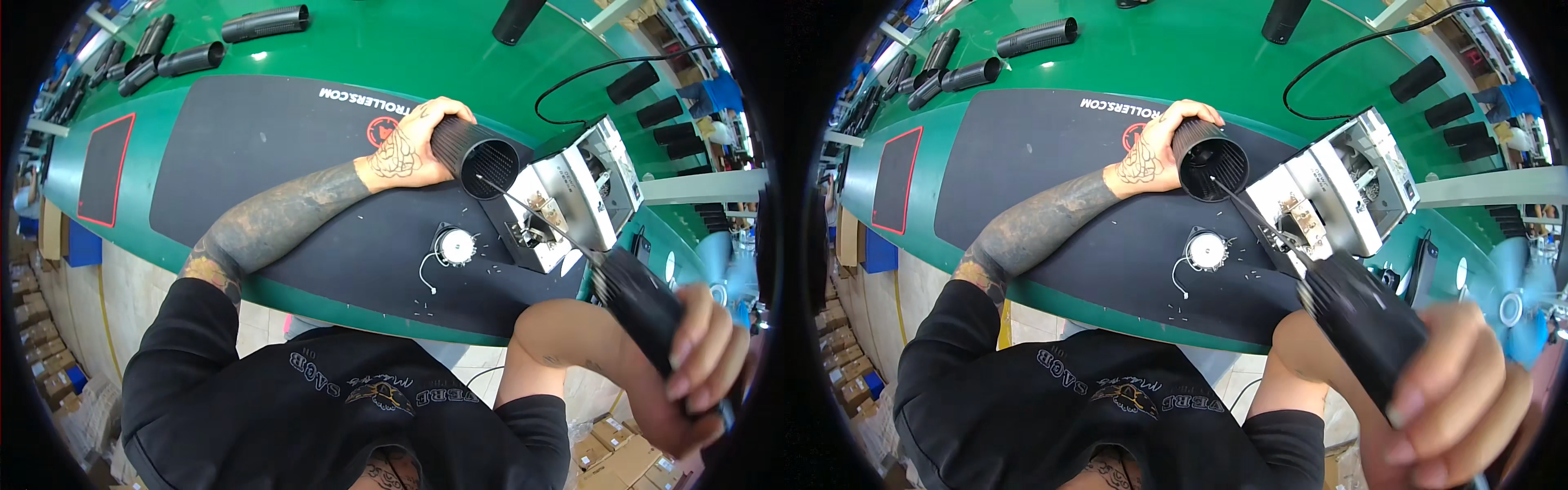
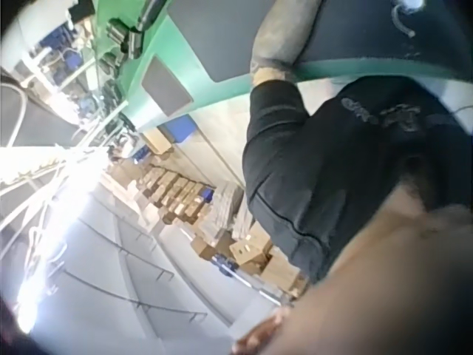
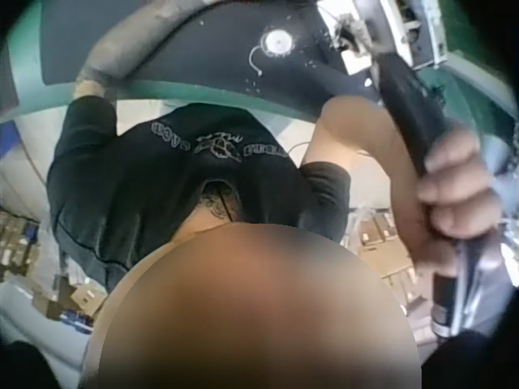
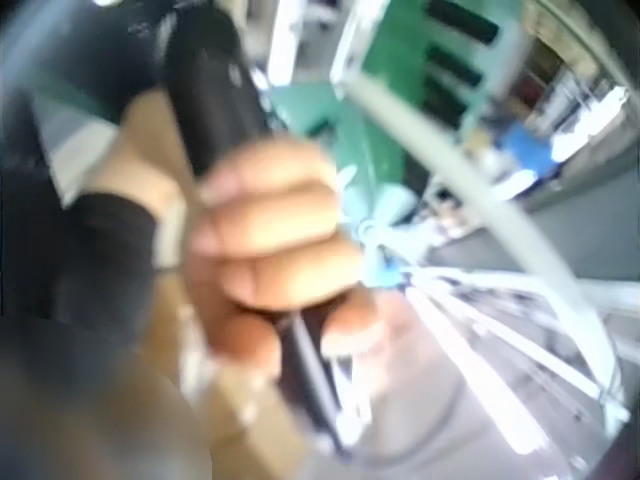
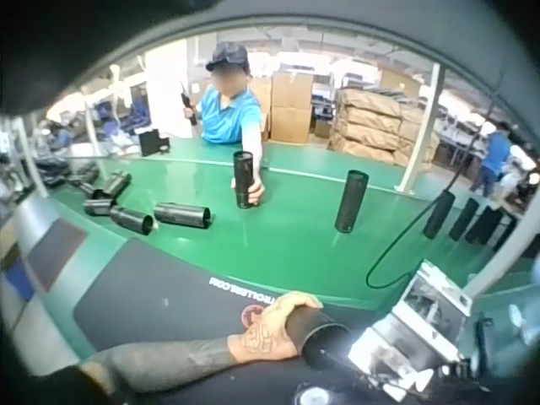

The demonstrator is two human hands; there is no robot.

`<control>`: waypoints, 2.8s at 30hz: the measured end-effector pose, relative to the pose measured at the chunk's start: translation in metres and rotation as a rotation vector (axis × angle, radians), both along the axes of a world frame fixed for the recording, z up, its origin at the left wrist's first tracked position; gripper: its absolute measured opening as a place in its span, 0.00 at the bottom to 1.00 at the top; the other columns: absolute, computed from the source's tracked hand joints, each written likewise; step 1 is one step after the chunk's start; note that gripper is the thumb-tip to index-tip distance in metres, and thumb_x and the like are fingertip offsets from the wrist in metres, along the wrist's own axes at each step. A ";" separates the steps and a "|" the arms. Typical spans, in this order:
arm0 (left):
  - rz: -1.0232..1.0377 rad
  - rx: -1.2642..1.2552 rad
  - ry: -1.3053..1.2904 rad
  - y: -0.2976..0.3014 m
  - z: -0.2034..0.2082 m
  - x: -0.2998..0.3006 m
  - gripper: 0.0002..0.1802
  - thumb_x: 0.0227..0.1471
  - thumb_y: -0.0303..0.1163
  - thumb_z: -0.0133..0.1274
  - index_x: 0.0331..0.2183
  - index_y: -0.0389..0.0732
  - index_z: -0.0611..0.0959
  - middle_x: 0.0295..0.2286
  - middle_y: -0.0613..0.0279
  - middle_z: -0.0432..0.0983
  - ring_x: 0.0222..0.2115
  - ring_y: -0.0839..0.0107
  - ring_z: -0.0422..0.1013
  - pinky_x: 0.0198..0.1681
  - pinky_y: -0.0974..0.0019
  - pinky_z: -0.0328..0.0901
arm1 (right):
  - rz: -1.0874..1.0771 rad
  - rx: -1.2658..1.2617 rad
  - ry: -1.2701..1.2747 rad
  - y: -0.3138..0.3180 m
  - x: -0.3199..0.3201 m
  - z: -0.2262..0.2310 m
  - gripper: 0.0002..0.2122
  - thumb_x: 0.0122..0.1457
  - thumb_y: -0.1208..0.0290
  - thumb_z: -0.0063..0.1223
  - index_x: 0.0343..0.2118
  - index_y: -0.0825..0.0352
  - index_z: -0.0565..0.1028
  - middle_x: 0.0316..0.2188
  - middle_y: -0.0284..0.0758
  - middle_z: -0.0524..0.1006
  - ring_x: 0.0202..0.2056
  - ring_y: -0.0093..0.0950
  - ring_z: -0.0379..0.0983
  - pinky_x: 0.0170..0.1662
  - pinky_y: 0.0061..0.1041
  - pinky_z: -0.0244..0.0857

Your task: The person is cleaning or finishing the internal surface of cylindrical components using a handheld power tool on an assembly line.

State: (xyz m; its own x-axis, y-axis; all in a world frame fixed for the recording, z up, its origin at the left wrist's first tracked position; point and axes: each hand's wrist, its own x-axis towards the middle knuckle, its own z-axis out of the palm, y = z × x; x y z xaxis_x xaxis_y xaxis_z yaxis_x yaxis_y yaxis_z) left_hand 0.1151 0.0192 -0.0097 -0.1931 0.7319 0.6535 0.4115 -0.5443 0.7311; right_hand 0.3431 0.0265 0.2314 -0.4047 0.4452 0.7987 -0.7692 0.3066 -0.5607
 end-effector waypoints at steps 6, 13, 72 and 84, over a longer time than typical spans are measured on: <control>-0.037 -0.080 0.020 -0.004 0.007 -0.002 0.32 0.33 0.21 0.65 0.43 0.42 0.70 0.41 0.60 0.72 0.41 0.67 0.71 0.47 0.65 0.67 | -0.090 0.107 -0.203 0.008 -0.033 -0.015 0.15 0.53 0.66 0.45 0.43 0.63 0.66 0.23 0.24 0.69 0.21 0.17 0.64 0.31 0.23 0.57; -0.026 -0.059 -0.069 -0.001 0.001 -0.003 0.33 0.28 0.26 0.67 0.42 0.44 0.72 0.38 0.63 0.72 0.37 0.68 0.71 0.42 0.67 0.66 | -0.053 0.159 -0.253 0.021 -0.052 -0.039 0.14 0.57 0.68 0.41 0.46 0.63 0.64 0.25 0.29 0.68 0.23 0.21 0.64 0.32 0.26 0.56; 0.048 0.155 0.029 -0.001 0.002 -0.006 0.33 0.31 0.24 0.64 0.43 0.39 0.69 0.38 0.60 0.70 0.35 0.67 0.70 0.39 0.69 0.66 | -0.031 0.085 -0.213 0.009 -0.065 -0.045 0.12 0.56 0.73 0.42 0.45 0.63 0.65 0.23 0.31 0.69 0.21 0.22 0.63 0.31 0.27 0.58; 0.389 0.064 0.454 0.010 0.031 -0.033 0.31 0.25 0.22 0.58 0.40 0.42 0.74 0.39 0.59 0.70 0.38 0.58 0.69 0.42 0.60 0.65 | -0.130 0.096 -0.033 0.008 -0.023 -0.028 0.14 0.55 0.69 0.44 0.45 0.63 0.66 0.23 0.29 0.69 0.20 0.22 0.63 0.30 0.26 0.58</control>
